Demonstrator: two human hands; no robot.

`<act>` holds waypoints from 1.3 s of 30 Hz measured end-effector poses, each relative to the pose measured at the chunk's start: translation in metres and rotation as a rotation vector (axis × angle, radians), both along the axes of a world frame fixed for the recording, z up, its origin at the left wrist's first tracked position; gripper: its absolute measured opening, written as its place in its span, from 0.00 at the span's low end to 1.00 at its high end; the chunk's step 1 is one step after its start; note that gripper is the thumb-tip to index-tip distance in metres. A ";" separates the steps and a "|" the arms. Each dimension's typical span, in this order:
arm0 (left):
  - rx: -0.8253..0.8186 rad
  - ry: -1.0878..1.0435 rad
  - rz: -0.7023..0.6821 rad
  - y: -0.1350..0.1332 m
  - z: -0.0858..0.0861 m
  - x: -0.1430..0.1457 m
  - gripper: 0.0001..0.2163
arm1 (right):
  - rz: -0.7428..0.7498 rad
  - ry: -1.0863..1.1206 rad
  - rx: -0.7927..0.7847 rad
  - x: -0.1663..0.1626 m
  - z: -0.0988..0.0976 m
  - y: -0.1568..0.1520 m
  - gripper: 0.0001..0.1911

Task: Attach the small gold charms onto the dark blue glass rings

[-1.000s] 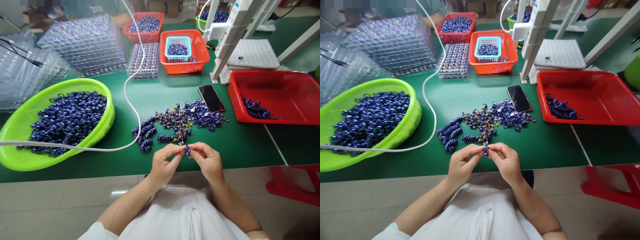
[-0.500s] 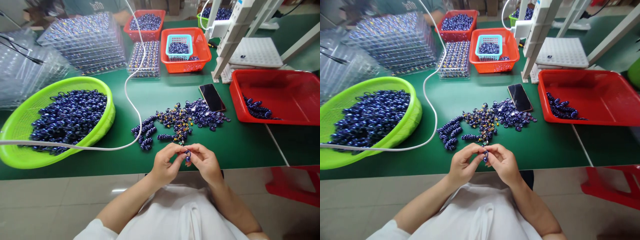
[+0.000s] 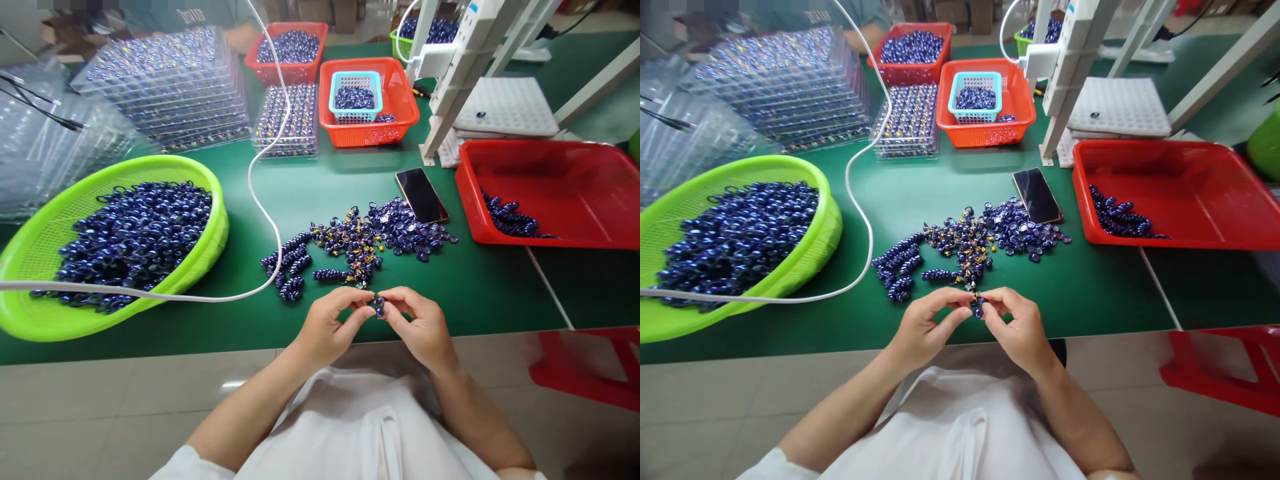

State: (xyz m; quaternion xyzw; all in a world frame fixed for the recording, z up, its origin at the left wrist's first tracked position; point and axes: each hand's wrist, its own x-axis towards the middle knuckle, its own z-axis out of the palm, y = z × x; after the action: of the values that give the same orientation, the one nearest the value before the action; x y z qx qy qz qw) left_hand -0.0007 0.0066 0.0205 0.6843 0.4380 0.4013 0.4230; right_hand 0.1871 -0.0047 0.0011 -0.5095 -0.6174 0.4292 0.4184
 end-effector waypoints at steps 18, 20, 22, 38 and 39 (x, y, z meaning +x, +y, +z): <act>-0.124 0.030 0.022 -0.003 0.004 0.009 0.04 | -0.049 -0.416 0.572 -0.003 -0.003 0.000 0.10; -0.174 0.030 0.027 -0.004 0.005 0.010 0.04 | -0.050 -0.427 0.582 -0.003 -0.003 0.001 0.10; -0.250 0.000 0.033 -0.004 0.007 0.010 0.04 | -0.038 -0.421 0.584 -0.004 -0.004 0.000 0.11; -1.114 -0.736 -0.085 0.008 -0.004 0.004 0.10 | 0.071 -0.283 0.489 -0.006 0.000 -0.003 0.09; -1.114 -0.737 -0.093 0.007 -0.004 0.004 0.11 | 0.084 -0.285 0.487 -0.006 0.000 -0.003 0.08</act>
State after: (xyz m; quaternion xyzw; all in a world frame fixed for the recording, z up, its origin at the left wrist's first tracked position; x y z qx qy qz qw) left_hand 0.0033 0.0138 0.0164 0.1999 0.3769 0.3039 0.8519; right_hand 0.1815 -0.0076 0.0008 -0.4231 -0.7754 0.2094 0.4194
